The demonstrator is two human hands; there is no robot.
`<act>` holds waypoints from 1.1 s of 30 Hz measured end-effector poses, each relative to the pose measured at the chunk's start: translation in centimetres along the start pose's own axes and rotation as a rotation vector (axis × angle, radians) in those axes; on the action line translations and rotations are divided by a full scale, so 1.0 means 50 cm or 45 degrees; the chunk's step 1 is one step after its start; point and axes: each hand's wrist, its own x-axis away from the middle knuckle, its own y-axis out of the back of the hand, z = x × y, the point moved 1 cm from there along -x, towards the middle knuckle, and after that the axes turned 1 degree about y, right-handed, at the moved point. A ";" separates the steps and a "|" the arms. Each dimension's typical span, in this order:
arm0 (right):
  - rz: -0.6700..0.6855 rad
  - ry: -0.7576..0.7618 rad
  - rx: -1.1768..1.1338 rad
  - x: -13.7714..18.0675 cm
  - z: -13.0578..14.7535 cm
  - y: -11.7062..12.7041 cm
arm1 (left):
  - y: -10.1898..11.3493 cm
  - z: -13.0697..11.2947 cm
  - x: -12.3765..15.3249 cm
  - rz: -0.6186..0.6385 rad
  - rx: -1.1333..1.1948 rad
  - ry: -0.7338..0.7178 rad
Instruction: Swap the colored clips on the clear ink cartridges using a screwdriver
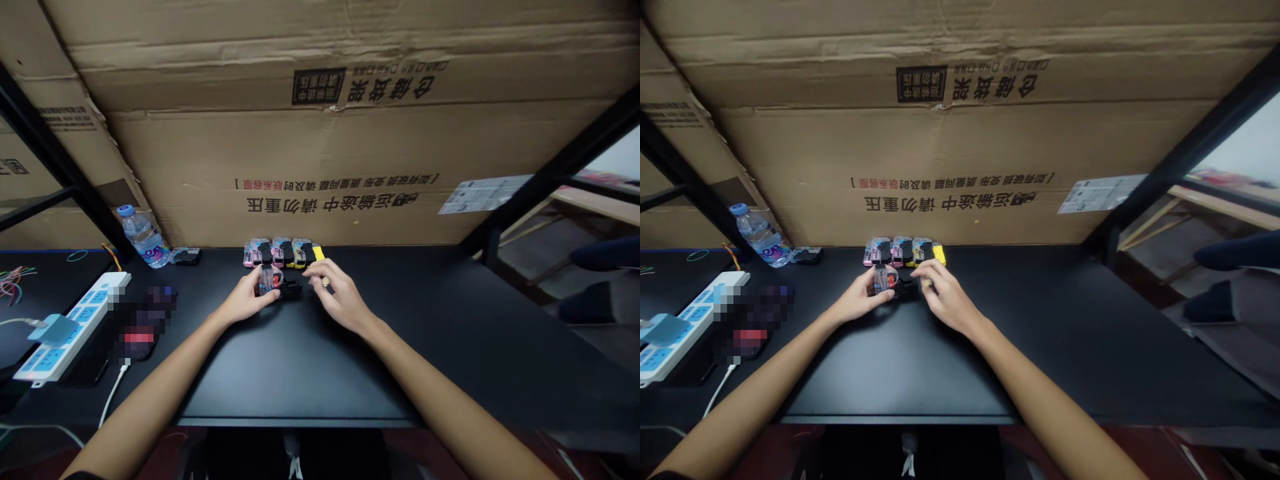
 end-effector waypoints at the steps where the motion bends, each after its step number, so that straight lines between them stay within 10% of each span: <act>1: 0.066 0.029 0.005 0.004 0.001 -0.004 | -0.004 -0.005 0.002 0.038 0.019 -0.004; 33: 0.310 0.044 -0.035 0.016 -0.032 -0.022 | -0.005 -0.037 0.004 0.188 -0.120 -0.217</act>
